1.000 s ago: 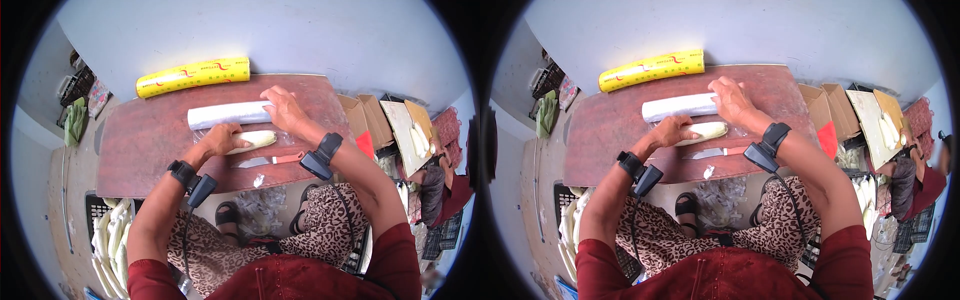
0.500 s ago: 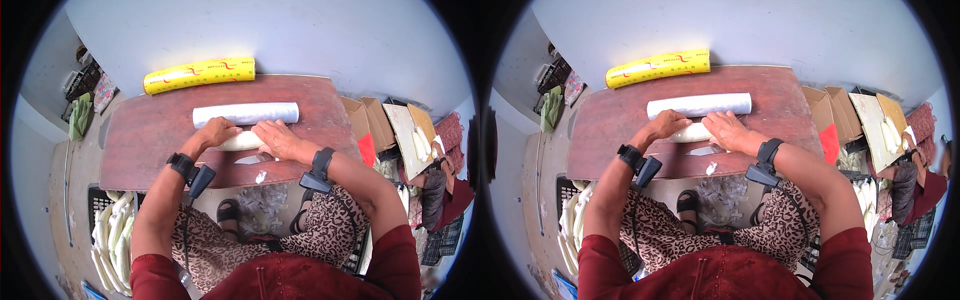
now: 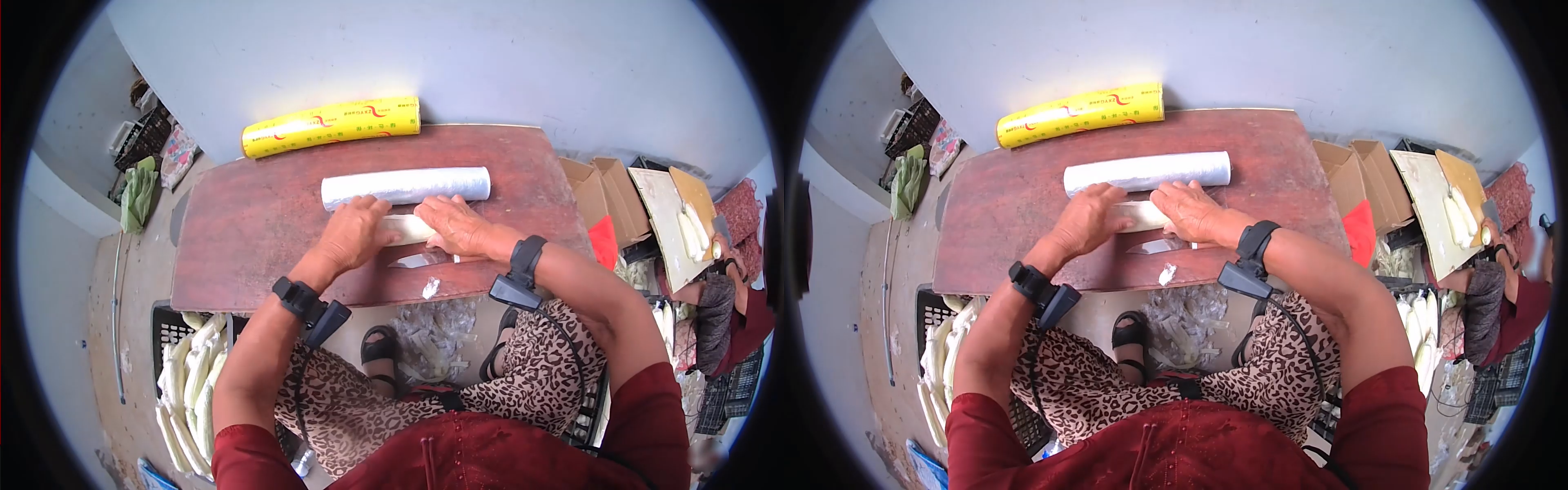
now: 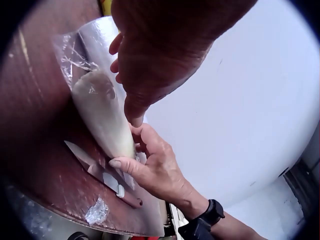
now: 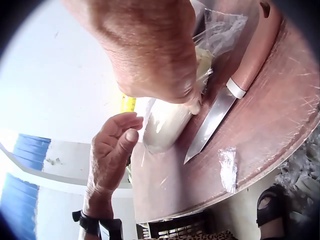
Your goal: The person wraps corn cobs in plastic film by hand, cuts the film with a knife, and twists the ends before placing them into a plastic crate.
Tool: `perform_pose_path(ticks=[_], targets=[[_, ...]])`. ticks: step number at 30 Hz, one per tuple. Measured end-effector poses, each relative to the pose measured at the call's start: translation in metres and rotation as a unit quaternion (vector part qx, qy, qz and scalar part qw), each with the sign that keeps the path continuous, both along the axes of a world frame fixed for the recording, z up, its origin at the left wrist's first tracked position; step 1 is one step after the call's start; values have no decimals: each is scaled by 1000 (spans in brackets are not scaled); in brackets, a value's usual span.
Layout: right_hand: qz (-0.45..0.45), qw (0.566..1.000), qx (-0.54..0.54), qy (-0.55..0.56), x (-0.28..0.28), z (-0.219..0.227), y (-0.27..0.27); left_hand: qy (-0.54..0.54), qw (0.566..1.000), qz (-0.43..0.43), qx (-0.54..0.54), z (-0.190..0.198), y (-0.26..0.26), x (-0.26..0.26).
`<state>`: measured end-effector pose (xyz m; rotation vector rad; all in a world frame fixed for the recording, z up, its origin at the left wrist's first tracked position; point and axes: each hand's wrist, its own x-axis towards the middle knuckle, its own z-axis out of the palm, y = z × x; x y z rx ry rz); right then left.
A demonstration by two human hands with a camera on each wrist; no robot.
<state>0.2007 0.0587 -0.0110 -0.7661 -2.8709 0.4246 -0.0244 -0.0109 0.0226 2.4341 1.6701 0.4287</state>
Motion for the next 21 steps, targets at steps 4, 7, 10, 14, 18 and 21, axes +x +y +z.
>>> perform_pose_path(ticks=[4, 7, 10, 14, 18, 21], targets=[[-2, 1000, -4, 1, 0, 1, 1, 49, 998, -9, -32, -16, 0, 12], [-8, 1000, -10, -13, 0, 1, 3, 48, 998, 3, -46, -21, 4, 11], [-6, 999, -26, -24, -2, 2, 5, 40, 996, 0, -83, -23, 10, 8], [-22, 998, -42, -30, -5, 12, -2, 6, 991, -4, -135, -23, 16, 5], [-23, 999, 10, -20, -9, 9, -13, -11, 983, 7, -181, -23, 23, 2], [-9, 999, 44, -16, -11, 5, -10, -19, 977, 2, -212, -20, 26, 1]])
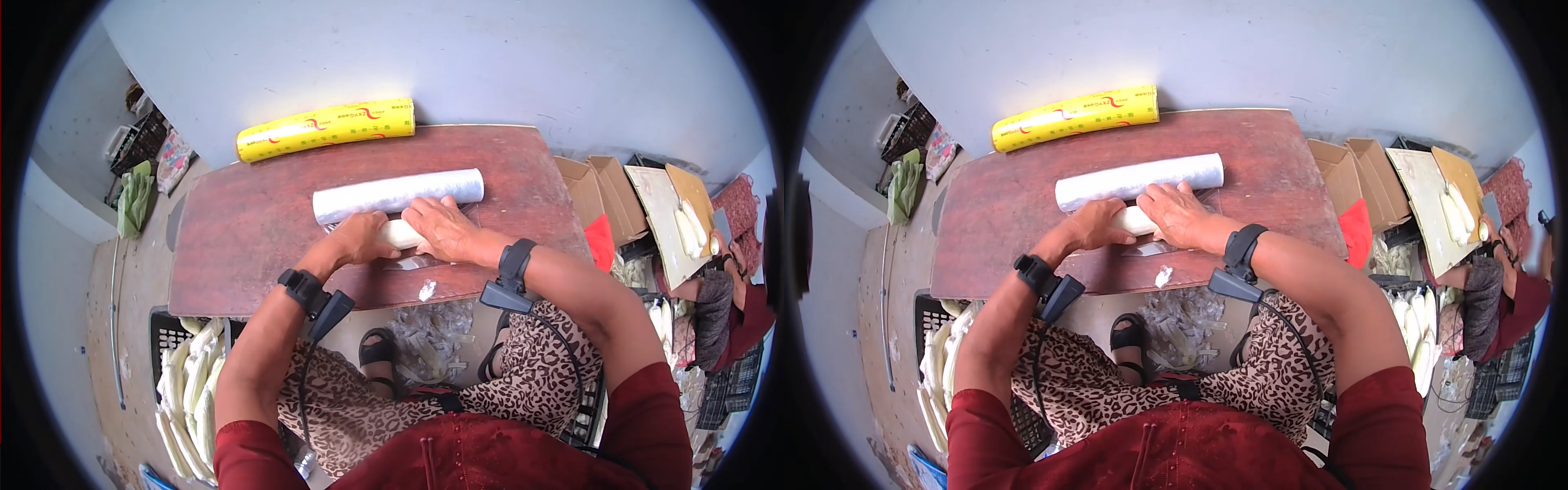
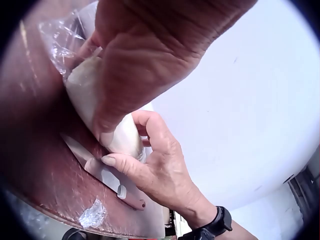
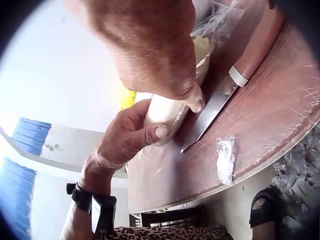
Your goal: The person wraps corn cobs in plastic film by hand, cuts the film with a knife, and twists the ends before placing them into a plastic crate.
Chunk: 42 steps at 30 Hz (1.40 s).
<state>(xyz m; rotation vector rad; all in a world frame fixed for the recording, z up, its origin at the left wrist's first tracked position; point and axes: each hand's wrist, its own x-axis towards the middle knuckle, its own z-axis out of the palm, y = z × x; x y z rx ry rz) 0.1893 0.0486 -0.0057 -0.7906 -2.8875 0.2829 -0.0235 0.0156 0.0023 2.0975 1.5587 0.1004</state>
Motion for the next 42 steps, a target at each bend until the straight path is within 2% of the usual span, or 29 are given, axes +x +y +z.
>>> perform_pose_path(ticks=[8, 11, 14, 17, 18, 20, 22, 23, 25, 28, 31, 32, 35, 42], targets=[[36, 999, -7, -6, -7, -2, -4, 43, 994, 0, -104, 25, -4, -14], [41, 999, 7, 25, -5, -5, -5, 162, 974, 16, -156, 35, -3, -33], [39, 999, 1, 22, -6, -3, -6, 214, 973, 42, -74, 40, -15, -60], [35, 999, -10, 13, -7, 0, -5, 198, 965, 115, 125, 70, -37, -28], [32, 999, -17, 4, -7, 0, -5, 130, 963, 84, 222, 65, -41, -18], [23, 1000, -15, -6, -8, -3, -3, -35, 972, 97, 211, 57, -50, 15], [11, 1000, 0, -8, -9, -13, 0, -72, 973, 39, 215, 31, -50, 36], [7, 1000, -14, -9, -9, -14, 1, -73, 985, 53, 143, 20, -53, 44], [-2, 999, -43, -11, -8, -6, -2, -39, 976, 61, 207, 1, -58, 51], [-15, 993, -103, -57, -7, 13, -4, -65, 953, 53, 292, -20, -55, 47], [-39, 987, -122, -96, -8, 34, 4, -58, 954, 52, 290, -25, -56, 45], [-39, 996, -82, -10, -5, 26, 11, -50, 955, 47, 290, -24, -57, 45], [-81, 992, 15, 97, -8, 30, 20, -28, 956, 34, 291, -20, -56, 48], [-66, 996, 60, 28, -4, 7, 39, -21, 952, 44, 303, -18, -49, 52]])
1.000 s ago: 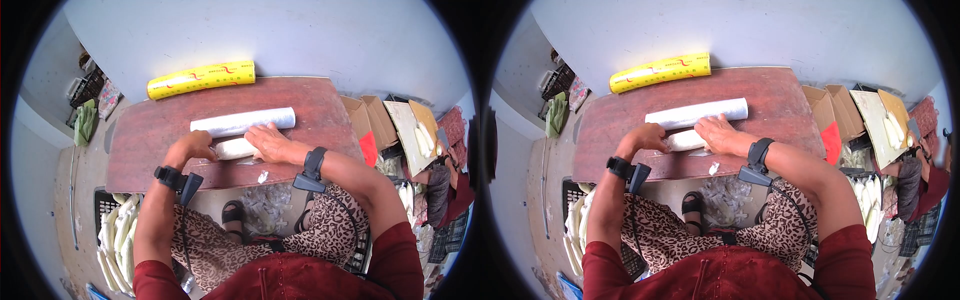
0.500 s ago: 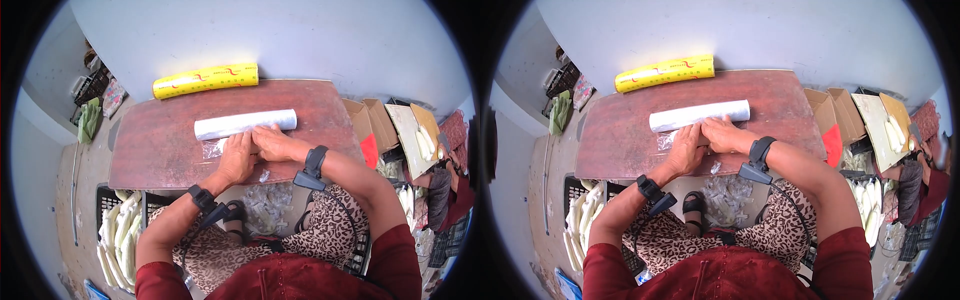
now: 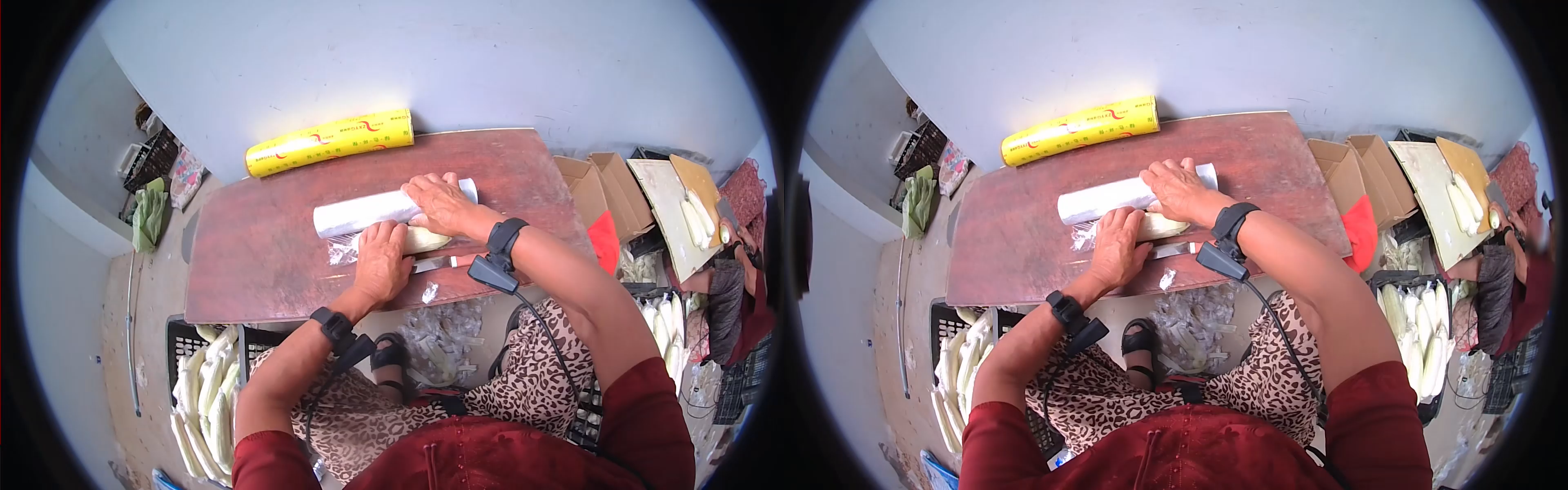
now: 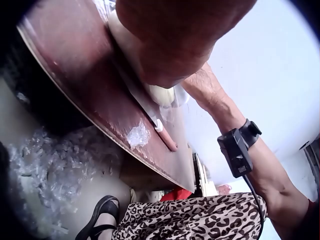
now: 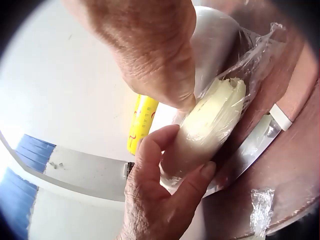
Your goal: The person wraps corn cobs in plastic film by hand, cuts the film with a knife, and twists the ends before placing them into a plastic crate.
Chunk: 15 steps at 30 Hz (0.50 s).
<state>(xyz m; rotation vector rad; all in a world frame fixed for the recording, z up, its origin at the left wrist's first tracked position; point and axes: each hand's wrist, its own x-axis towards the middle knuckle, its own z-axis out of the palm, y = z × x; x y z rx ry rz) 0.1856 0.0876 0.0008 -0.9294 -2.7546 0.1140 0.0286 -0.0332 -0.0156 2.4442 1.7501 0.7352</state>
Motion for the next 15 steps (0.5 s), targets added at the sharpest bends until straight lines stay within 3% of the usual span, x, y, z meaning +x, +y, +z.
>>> perform_pose_path(ticks=[3, 9, 12, 15], targets=[[-7, 1000, -25, -17, -1, 2, 6, 8, 1000, 5, -28, 3, 6, -2], [0, 999, 22, -24, 1, -4, 10, 28, 998, 11, -47, 3, 21, -5], [-31, 996, -43, -71, 0, 3, 14, 42, 998, 14, -46, 1, 25, -6], [-41, 992, -112, -47, 7, 5, 18, 53, 998, 3, -37, -2, 29, -9]])
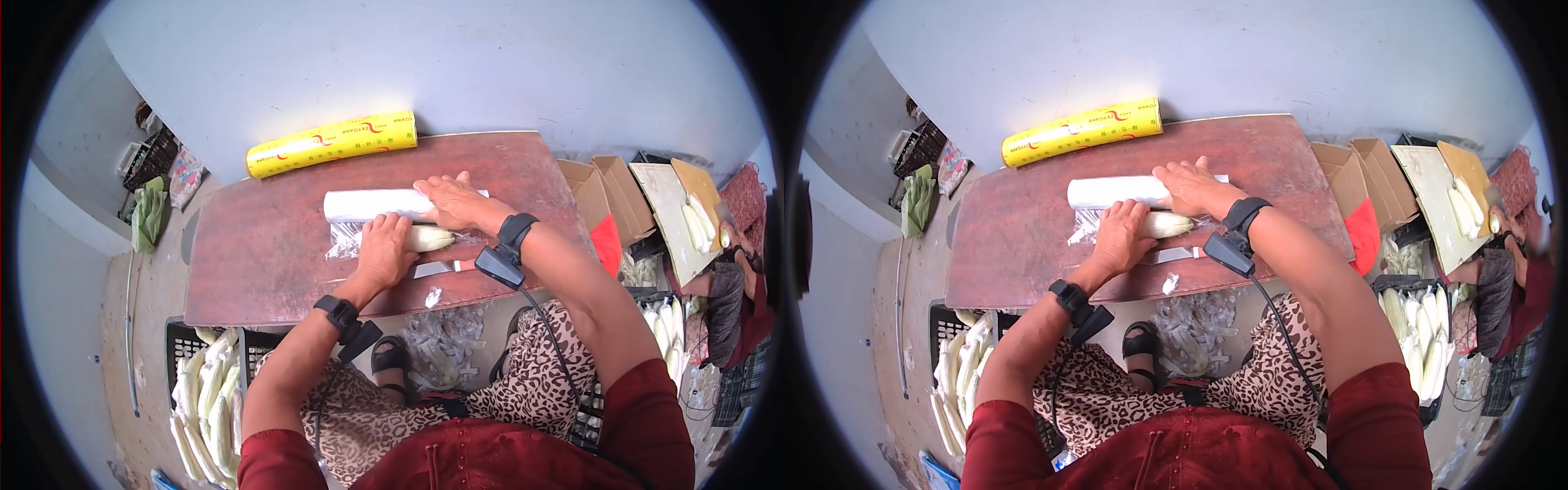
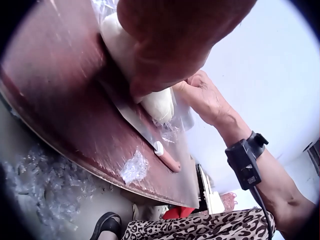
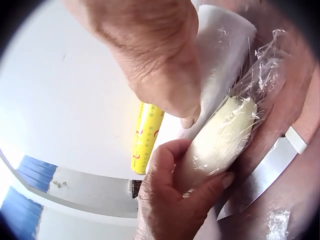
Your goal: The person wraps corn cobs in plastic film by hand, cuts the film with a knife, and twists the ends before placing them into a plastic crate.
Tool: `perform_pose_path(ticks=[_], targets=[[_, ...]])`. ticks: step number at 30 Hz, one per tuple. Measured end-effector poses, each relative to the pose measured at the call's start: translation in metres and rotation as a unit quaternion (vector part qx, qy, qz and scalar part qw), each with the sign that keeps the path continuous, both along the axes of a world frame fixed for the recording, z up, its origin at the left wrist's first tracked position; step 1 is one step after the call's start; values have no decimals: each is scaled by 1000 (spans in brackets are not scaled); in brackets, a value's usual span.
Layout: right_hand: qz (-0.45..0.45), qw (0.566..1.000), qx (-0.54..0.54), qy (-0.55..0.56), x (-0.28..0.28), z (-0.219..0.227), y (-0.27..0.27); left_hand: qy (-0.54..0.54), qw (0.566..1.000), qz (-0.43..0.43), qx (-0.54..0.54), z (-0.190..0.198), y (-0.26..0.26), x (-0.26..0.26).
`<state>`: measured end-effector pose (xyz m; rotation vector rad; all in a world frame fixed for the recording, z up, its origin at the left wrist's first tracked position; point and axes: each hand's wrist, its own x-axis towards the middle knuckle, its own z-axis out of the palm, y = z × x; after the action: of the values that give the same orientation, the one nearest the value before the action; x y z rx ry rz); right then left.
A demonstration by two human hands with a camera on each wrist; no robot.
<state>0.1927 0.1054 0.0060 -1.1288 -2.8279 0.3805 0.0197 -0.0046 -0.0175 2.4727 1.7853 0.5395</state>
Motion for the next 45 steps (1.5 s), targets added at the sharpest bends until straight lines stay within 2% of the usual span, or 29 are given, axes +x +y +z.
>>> perform_pose_path(ticks=[3, 6, 9, 12, 13, 16, 19, 22, 26, 29, 32, 35, 41, 45], targets=[[-75, 992, -90, 54, 5, 0, 6, 17, 999, -31, -18, 1, 0, -3], [-101, 993, -52, 19, 9, 4, 8, 4, 997, -67, -48, 7, -5, -3], [-92, 995, 38, 25, 6, 5, -1, -7, 995, -78, -65, 10, -8, -4], [-13, 997, 74, -25, 3, 3, -14, -12, 996, -74, -52, 7, -8, -4], [-1, 993, 122, -1, 3, -1, -20, -15, 996, -73, -43, 6, -8, -4], [20, 985, 167, 49, 12, -13, -14, 2, 996, -58, -61, 9, -7, -4], [-65, 981, 166, 79, 20, -15, -6, 11, 995, -70, -67, 11, -5, -5], [-118, 982, 118, 89, 24, -3, 3, 26, 994, -65, -89, 15, -4, -3], [-134, 976, 143, 92, 26, -9, 9, 39, 993, -52, -102, 15, -1, -1], [-95, 959, 257, 65, 27, 2, 12, 43, 992, -54, -105, 15, -1, -1], [-100, 976, 173, 85, 29, -9, 20, 44, 993, -63, -93, 15, -1, -3], [-35, 980, 192, 33, 27, -5, 4, 53, 993, -64, -79, 9, -1, -5], [-69, 970, 228, 47, 37, -10, 4, 52, 992, -72, -87, 8, 2, -5], [-28, 960, 262, 90, 39, -14, -1, 31, 993, -68, -96, 7, -3, -5]])
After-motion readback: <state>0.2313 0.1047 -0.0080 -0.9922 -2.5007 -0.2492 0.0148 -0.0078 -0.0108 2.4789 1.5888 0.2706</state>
